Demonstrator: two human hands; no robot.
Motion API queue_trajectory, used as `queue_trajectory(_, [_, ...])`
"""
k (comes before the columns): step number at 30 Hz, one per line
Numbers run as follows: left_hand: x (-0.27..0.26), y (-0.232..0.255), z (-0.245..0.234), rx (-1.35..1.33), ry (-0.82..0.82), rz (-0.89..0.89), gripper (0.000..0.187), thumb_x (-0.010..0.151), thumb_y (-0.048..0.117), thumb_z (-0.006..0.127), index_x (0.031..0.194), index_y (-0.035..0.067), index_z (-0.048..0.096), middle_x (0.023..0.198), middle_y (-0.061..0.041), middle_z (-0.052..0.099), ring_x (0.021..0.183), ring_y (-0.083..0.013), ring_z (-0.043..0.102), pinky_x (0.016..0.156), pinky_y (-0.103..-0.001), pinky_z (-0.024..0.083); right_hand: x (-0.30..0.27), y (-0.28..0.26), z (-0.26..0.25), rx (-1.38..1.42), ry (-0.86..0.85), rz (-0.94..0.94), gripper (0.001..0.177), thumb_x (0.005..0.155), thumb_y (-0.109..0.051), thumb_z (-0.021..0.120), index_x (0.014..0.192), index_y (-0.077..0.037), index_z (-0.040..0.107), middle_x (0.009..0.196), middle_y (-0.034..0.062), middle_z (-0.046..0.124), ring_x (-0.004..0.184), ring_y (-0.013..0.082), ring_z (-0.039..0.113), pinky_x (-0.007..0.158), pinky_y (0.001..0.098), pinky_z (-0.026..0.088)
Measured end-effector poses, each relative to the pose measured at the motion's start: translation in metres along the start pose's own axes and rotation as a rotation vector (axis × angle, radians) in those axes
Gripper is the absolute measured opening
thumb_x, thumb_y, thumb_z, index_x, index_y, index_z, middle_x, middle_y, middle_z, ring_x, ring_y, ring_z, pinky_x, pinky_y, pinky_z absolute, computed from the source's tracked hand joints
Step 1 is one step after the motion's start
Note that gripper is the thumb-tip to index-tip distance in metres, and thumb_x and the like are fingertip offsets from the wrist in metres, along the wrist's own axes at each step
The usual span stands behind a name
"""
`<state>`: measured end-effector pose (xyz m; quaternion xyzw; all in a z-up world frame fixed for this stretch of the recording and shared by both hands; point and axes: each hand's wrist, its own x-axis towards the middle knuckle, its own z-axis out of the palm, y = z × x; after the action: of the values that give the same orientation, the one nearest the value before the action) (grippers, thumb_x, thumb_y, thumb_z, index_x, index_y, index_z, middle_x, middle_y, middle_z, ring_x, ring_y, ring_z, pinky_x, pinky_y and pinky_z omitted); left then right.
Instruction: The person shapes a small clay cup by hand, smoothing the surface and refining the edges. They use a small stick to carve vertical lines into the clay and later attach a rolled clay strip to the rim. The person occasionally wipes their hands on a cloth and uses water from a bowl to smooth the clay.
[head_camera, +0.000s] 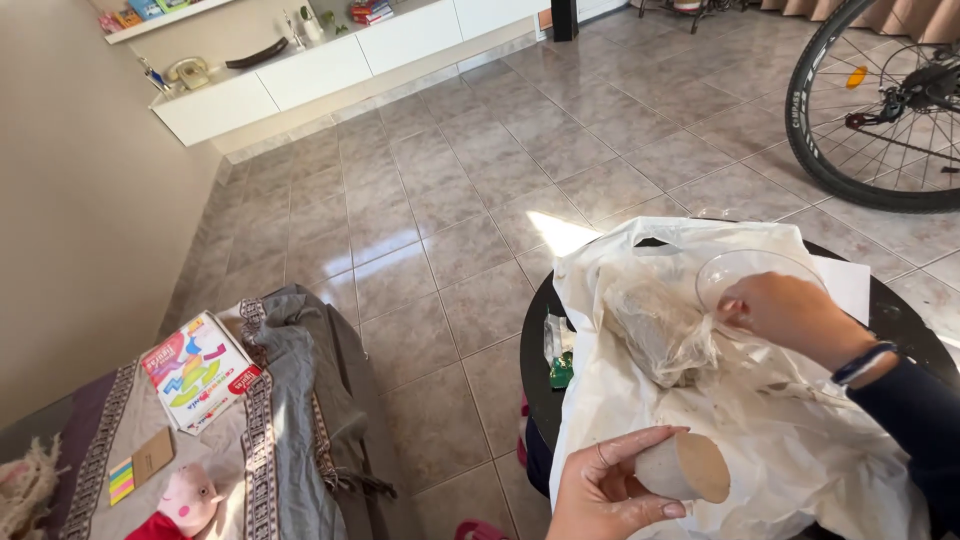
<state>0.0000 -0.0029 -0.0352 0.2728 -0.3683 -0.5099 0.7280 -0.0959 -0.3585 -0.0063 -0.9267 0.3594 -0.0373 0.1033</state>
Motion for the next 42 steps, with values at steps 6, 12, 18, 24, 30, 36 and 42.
queue_trajectory(6, [-0.003,-0.003,-0.008,-0.035,0.046,-0.008,0.067,0.084,-0.019,0.075,0.146,-0.009,0.054,0.152,-0.023,0.057,0.138,-0.0292,0.059,0.110,-0.043,0.057,0.013,0.003,0.007,-0.090,-0.093,-0.085,0.021,0.084,-0.032,0.068,0.099,-0.029,0.081,0.097,0.0026,0.079,0.092,0.0277,0.075,0.080,0.0427,0.060])
queue_trajectory(12, [-0.003,0.004,-0.009,-0.037,0.120,0.025,0.069,0.082,-0.020,0.075,0.146,-0.008,0.054,0.150,-0.023,0.058,0.136,-0.0268,0.060,0.113,-0.043,0.055,0.015,0.024,0.022,-0.182,-0.022,-0.066,0.026,0.090,-0.042,0.066,0.102,-0.023,0.080,0.094,0.0088,0.078,0.090,0.0314,0.075,0.079,0.0437,0.059])
queue_trajectory(18, [-0.004,0.012,-0.004,-0.035,0.129,0.038,0.068,0.082,-0.018,0.076,0.145,-0.008,0.055,0.148,-0.022,0.060,0.134,-0.0258,0.061,0.114,-0.042,0.055,0.002,0.001,-0.011,-0.136,-0.084,0.103,0.040,0.087,-0.053,0.072,0.096,-0.015,0.081,0.087,0.0035,0.077,0.083,0.0240,0.077,0.081,0.0392,0.060])
queue_trajectory(24, [-0.004,0.016,-0.004,-0.031,0.195,0.014,0.065,0.084,-0.016,0.075,0.146,-0.007,0.055,0.140,-0.022,0.063,0.124,-0.0257,0.066,0.104,-0.041,0.058,-0.007,0.016,-0.007,0.233,0.210,-0.209,0.023,0.097,-0.026,0.062,0.107,-0.012,0.077,0.083,0.0004,0.079,0.077,0.0189,0.077,0.071,0.0338,0.058])
queue_trajectory(30, [0.005,0.017,0.006,-0.070,0.232,0.023,0.064,0.088,-0.012,0.073,0.148,-0.007,0.052,0.138,-0.020,0.064,0.122,-0.0256,0.067,0.106,-0.041,0.058,-0.063,-0.008,-0.022,0.173,0.237,0.075,0.020,0.100,-0.028,0.074,0.107,-0.012,0.084,0.095,0.0063,0.082,0.080,0.0173,0.080,0.067,0.0302,0.059])
queue_trajectory(36, [0.008,0.006,0.007,-0.080,0.189,-0.014,0.065,0.092,-0.005,0.073,0.152,-0.008,0.048,0.136,-0.019,0.065,0.122,-0.0240,0.067,0.107,-0.039,0.057,-0.107,-0.009,-0.007,0.176,0.616,-0.296,0.032,0.107,-0.032,0.065,0.126,-0.008,0.071,0.125,0.0124,0.073,0.123,0.0210,0.070,0.092,0.0303,0.061])
queue_trajectory(42, [0.010,-0.010,0.004,-0.007,0.126,-0.061,0.066,0.096,-0.001,0.072,0.156,-0.007,0.045,0.134,-0.015,0.066,0.118,-0.0197,0.067,0.106,-0.034,0.056,-0.170,-0.077,-0.025,0.314,0.029,0.062,0.059,0.094,-0.033,0.064,0.151,-0.029,0.050,0.150,-0.0033,0.058,0.111,0.0240,0.077,0.082,0.0390,0.068])
